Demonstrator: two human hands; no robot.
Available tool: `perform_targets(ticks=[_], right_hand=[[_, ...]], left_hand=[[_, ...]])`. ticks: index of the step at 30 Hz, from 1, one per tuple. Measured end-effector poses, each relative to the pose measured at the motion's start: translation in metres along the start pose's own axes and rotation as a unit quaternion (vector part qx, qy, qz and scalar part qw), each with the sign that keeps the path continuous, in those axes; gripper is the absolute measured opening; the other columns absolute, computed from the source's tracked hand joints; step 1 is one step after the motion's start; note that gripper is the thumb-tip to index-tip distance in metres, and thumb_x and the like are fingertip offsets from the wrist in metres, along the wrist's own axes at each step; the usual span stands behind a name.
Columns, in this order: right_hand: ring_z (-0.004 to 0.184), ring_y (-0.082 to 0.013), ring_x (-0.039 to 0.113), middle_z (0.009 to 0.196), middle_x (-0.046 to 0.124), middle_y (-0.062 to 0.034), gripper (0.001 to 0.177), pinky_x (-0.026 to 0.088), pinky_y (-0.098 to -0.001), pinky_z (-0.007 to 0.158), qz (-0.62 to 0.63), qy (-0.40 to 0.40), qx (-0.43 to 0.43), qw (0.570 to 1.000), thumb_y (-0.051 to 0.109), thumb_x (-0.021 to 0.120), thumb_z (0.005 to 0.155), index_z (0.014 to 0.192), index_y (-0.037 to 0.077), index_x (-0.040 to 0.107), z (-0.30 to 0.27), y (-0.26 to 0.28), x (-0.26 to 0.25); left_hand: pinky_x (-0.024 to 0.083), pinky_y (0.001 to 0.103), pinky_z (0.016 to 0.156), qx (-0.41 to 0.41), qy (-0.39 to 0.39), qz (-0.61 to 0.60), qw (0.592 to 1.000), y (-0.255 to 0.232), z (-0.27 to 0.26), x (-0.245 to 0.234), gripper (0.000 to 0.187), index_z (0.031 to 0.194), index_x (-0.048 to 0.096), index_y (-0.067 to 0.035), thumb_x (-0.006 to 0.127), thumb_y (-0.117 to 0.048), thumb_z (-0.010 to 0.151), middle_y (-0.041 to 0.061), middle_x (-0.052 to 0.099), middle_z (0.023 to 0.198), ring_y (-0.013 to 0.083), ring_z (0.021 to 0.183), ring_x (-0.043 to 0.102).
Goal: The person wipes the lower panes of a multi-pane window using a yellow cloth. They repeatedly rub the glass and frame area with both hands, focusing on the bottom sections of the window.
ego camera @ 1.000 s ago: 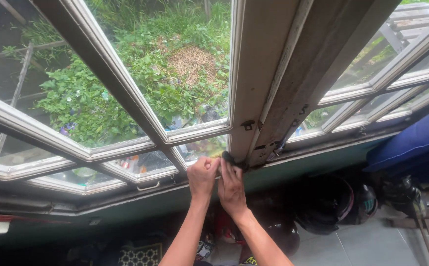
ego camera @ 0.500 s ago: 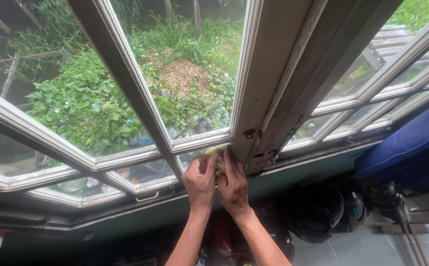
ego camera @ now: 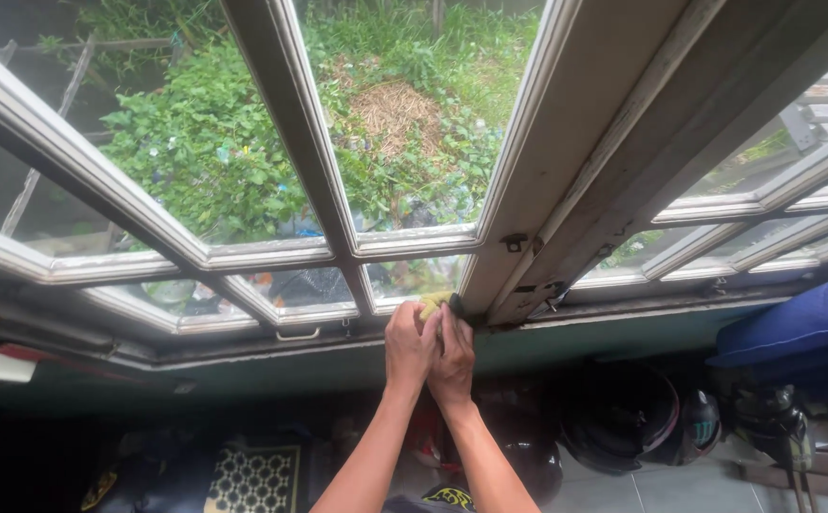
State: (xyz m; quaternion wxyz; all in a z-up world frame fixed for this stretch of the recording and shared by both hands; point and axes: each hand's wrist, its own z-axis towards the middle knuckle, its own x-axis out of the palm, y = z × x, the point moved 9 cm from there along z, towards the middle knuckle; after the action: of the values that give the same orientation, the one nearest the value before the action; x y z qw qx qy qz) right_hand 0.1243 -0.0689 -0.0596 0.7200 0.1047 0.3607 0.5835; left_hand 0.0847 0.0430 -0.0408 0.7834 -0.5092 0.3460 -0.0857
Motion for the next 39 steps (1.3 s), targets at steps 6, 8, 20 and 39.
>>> perform_targets(ticks=[6, 8, 20, 39], right_hand=[[0.112, -0.0376, 0.066, 0.128, 0.070, -0.0205, 0.070, 0.054, -0.0466, 0.098, 0.000, 0.071, 0.046, 0.996, 0.005, 0.075, 0.076, 0.145, 0.005, 0.060, -0.010, -0.020, 0.012], [0.111, -0.0364, 0.068, 0.124, 0.072, -0.0188, 0.065, 0.054, -0.0456, 0.098, 0.021, 0.083, 0.036, 0.996, 0.006, 0.077, 0.077, 0.141, 0.007, 0.064, -0.011, -0.012, 0.025], [0.096, -0.0275, 0.073, 0.107, 0.078, -0.0087, 0.038, 0.059, -0.0391, 0.088, 0.044, 0.047, -0.037, 0.997, 0.013, 0.075, 0.088, 0.126, 0.013, 0.075, 0.034, 0.035, 0.012], [0.100, -0.0244, 0.071, 0.110, 0.071, -0.0050, 0.046, 0.056, -0.0392, 0.087, -0.026, -0.003, 0.029, 0.999, 0.007, 0.065, 0.082, 0.128, 0.011, 0.073, 0.026, 0.008, -0.007]], left_hand=[[0.056, 0.051, 0.074, -0.116, -0.099, 0.016, 0.988, 0.061, -0.008, -0.013, 0.025, 0.095, 0.067, -0.003, 0.074, -0.027, 0.089, 0.019, 0.070, 0.082, 0.0415, 0.085, 0.072], [0.056, 0.049, 0.073, -0.128, -0.119, 0.029, 0.984, 0.068, -0.013, -0.029, 0.024, 0.094, 0.068, -0.004, 0.073, -0.027, 0.089, 0.018, 0.070, 0.081, 0.0409, 0.084, 0.072], [0.057, 0.045, 0.069, -0.140, -0.131, -0.013, 0.981, 0.012, 0.000, -0.074, 0.025, 0.097, 0.072, -0.005, 0.073, -0.030, 0.091, 0.018, 0.074, 0.084, 0.0371, 0.081, 0.074], [0.053, 0.049, 0.061, -0.068, -0.060, -0.065, 0.994, -0.009, 0.002, -0.039, 0.030, 0.095, 0.069, 0.001, 0.076, -0.028, 0.090, 0.022, 0.068, 0.077, 0.0406, 0.072, 0.070]])
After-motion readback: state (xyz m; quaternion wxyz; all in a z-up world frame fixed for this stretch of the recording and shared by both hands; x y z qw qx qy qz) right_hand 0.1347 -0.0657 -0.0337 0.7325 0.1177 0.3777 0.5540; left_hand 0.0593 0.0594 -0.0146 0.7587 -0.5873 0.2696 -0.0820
